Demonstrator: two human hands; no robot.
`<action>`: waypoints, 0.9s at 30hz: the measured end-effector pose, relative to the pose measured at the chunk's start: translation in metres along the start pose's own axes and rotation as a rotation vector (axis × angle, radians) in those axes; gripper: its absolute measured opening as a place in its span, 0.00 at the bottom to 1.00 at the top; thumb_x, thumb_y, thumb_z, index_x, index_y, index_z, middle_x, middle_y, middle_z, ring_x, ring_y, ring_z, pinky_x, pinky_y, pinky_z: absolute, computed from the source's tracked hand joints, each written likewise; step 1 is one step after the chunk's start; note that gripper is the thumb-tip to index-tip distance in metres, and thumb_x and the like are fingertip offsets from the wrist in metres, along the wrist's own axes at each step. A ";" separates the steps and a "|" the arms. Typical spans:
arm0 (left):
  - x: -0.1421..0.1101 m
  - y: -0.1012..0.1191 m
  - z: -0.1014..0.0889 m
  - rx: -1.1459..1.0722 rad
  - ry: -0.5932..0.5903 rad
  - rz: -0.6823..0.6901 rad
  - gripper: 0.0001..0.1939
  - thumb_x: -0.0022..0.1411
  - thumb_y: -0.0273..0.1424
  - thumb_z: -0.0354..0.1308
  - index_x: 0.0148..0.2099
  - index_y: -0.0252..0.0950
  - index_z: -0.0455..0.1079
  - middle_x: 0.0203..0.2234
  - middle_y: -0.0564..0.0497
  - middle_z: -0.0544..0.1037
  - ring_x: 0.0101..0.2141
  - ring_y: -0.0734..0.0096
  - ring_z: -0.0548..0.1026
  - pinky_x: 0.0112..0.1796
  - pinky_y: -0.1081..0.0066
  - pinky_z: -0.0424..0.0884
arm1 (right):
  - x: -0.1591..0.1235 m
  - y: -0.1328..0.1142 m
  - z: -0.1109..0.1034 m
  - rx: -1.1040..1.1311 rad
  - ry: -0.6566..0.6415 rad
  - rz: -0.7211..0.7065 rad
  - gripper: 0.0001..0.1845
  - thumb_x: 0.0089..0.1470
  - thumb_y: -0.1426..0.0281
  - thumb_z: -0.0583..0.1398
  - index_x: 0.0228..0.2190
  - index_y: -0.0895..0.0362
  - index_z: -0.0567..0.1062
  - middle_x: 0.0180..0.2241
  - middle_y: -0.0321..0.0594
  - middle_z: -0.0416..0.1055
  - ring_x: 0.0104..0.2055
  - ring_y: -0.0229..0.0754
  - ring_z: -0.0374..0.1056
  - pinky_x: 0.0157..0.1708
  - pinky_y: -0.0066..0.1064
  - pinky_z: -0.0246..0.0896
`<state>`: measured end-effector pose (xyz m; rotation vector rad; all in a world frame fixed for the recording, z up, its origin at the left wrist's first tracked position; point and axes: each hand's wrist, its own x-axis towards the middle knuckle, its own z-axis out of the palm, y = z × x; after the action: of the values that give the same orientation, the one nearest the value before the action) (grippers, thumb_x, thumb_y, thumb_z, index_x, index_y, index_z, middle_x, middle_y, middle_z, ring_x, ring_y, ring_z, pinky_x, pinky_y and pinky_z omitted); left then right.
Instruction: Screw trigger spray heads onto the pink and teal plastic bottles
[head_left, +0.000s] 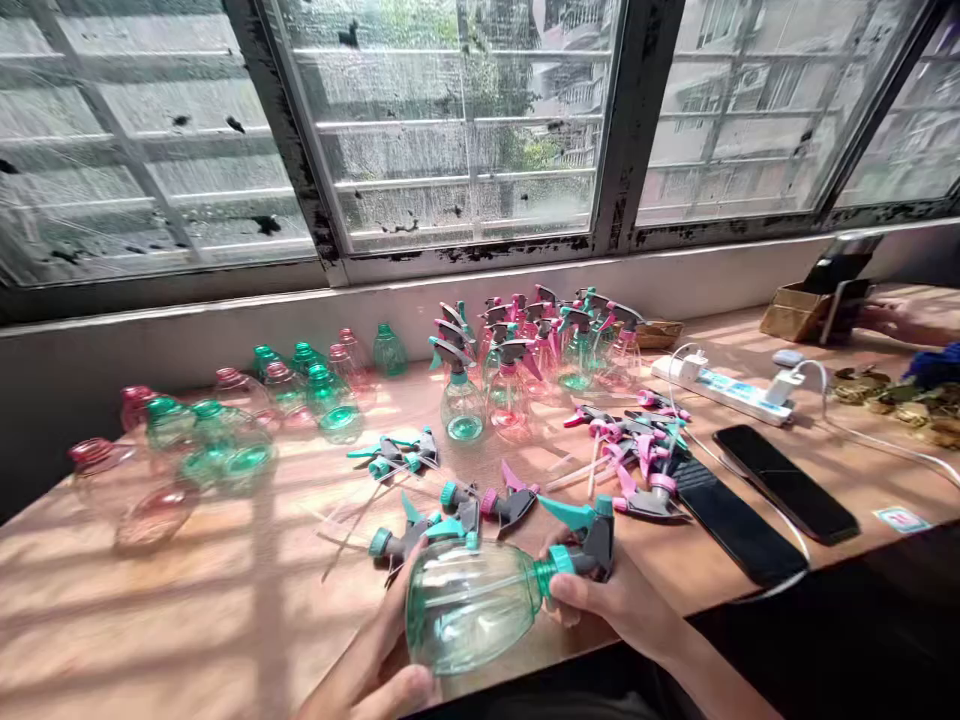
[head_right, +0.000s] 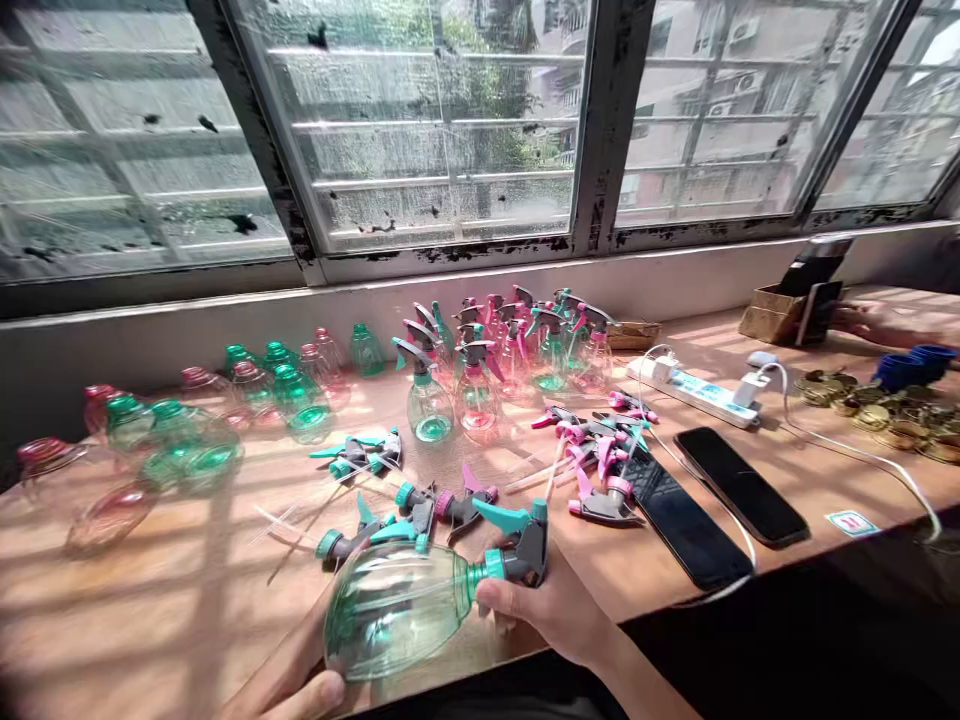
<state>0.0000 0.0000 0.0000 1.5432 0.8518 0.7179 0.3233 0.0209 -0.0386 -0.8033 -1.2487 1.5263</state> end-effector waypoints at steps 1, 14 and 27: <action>0.000 -0.001 0.000 -0.003 0.002 -0.006 0.46 0.71 0.53 0.60 0.82 0.51 0.43 0.80 0.54 0.53 0.78 0.42 0.50 0.75 0.54 0.50 | 0.001 -0.001 0.001 -0.001 0.003 0.002 0.26 0.57 0.51 0.74 0.42 0.58 0.77 0.24 0.34 0.77 0.23 0.33 0.68 0.27 0.25 0.66; -0.010 -0.012 -0.005 0.090 0.066 -0.115 0.45 0.67 0.60 0.59 0.79 0.62 0.47 0.80 0.64 0.47 0.79 0.46 0.45 0.74 0.49 0.46 | 0.000 -0.010 0.006 -0.020 0.019 0.019 0.28 0.54 0.48 0.75 0.42 0.56 0.76 0.22 0.32 0.75 0.23 0.36 0.70 0.29 0.29 0.69; -0.011 -0.013 -0.005 0.113 0.066 -0.125 0.43 0.68 0.60 0.58 0.78 0.64 0.48 0.80 0.65 0.49 0.79 0.48 0.45 0.74 0.49 0.45 | 0.002 -0.010 0.007 -0.025 0.022 0.006 0.28 0.54 0.47 0.74 0.40 0.57 0.76 0.22 0.32 0.74 0.23 0.35 0.69 0.27 0.28 0.68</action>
<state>-0.0124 -0.0057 -0.0122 1.5576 1.0439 0.6420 0.3192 0.0206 -0.0266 -0.8379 -1.2528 1.5054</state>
